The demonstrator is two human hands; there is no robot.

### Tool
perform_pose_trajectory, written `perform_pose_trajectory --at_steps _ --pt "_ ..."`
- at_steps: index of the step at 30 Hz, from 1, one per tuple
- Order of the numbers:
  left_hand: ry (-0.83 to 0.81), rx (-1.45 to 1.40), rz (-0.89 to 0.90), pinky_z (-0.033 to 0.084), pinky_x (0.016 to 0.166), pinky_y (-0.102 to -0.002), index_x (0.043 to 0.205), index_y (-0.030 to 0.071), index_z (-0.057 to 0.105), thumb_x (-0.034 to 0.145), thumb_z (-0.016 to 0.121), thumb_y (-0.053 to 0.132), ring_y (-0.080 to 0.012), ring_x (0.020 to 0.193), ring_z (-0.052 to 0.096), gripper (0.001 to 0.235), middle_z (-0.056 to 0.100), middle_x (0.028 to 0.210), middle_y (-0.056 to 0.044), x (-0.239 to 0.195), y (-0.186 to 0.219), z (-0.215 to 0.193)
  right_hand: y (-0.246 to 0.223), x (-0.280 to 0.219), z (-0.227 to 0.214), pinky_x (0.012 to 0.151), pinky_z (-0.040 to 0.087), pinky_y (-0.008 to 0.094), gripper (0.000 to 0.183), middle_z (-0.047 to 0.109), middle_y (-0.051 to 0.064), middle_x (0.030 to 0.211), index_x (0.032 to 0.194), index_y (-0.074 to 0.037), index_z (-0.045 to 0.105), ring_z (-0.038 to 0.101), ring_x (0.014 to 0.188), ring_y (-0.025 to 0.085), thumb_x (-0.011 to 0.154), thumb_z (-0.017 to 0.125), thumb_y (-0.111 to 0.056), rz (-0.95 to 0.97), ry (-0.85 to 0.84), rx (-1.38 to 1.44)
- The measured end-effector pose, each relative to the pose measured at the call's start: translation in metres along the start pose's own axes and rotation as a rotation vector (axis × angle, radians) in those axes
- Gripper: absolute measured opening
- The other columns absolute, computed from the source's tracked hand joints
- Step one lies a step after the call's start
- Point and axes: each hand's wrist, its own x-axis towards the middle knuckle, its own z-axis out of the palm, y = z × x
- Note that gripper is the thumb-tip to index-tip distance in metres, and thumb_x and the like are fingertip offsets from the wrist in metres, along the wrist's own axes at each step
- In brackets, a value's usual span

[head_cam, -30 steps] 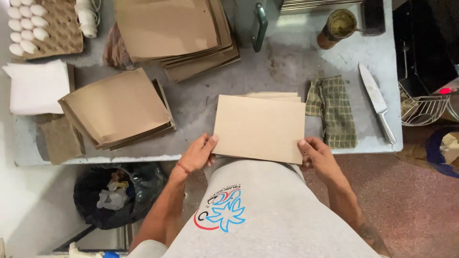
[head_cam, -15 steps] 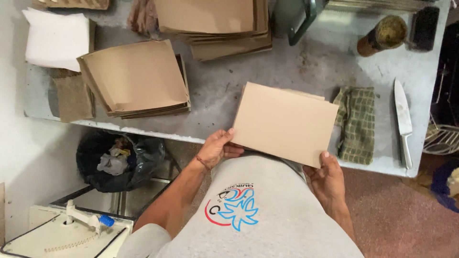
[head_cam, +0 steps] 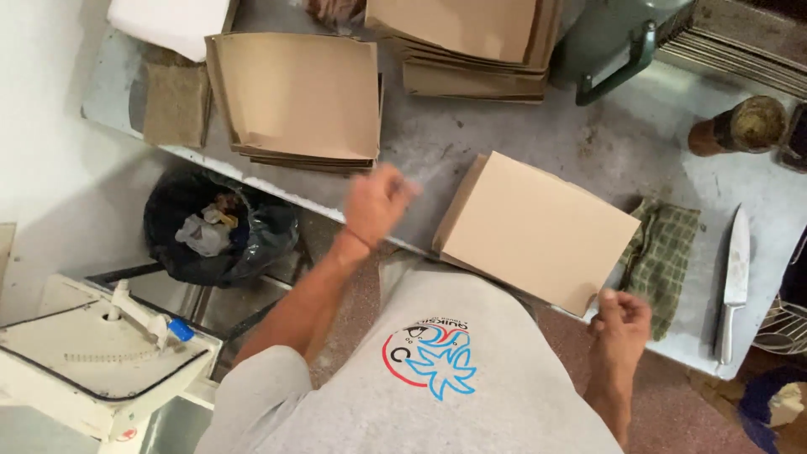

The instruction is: The person assembles flat brown paperboard boxes by folding and interlocking the side flaps. They repeatedly pick up flat sheets, fold the sides into a rectangular box shape, and stack the finished boxes on the table.

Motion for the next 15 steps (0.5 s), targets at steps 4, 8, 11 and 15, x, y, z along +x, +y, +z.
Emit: perform_pose_trajectory --at_steps 4,8,11,15 --pt "0.342 0.394 -0.025 0.048 0.089 -0.054 0.110 0.013 0.058 0.095 0.093 0.063 -0.0374 0.103 0.067 0.063 0.066 0.110 -0.006 0.073 -0.028 -0.031 0.004 0.029 -0.003 0.065 0.038 0.028 0.033 0.052 -0.003 0.096 0.133 -0.016 0.054 0.043 0.071 0.005 0.120 0.072 -0.040 -0.281 0.032 0.098" --pt "0.234 0.755 0.204 0.045 0.081 -0.053 0.093 0.013 0.068 0.100 0.079 0.046 -0.0390 0.081 0.067 0.035 0.069 0.096 -0.011 0.106 -0.042 -0.037 -0.036 0.041 0.007 0.074 0.044 0.026 0.026 0.050 -0.005 0.099 0.141 -0.014 0.059 0.047 0.078 0.005 0.122 0.073 -0.025 -0.391 0.053 0.036" --pt "0.021 0.719 0.054 0.056 0.096 -0.051 0.104 0.012 0.071 0.118 0.055 0.036 -0.0215 0.096 0.065 0.032 0.071 0.112 -0.009 0.080 0.036 -0.095 -0.040 0.052 0.000 0.094 0.047 0.031 0.040 0.055 0.000 0.120 0.146 -0.010 0.062 0.052 0.105 0.011 0.119 0.077 -0.035 -0.593 0.074 -0.067" --pt "0.477 0.128 0.811 0.055 0.073 -0.042 0.084 0.000 0.053 0.112 0.070 0.008 -0.0347 0.091 0.063 0.033 0.067 0.109 -0.027 0.024 0.117 -0.145 -0.069 0.040 0.024 0.090 0.052 0.028 0.013 0.065 0.001 0.117 0.133 -0.012 0.069 0.059 0.103 0.012 0.122 0.076 -0.015 -0.744 0.032 0.132"
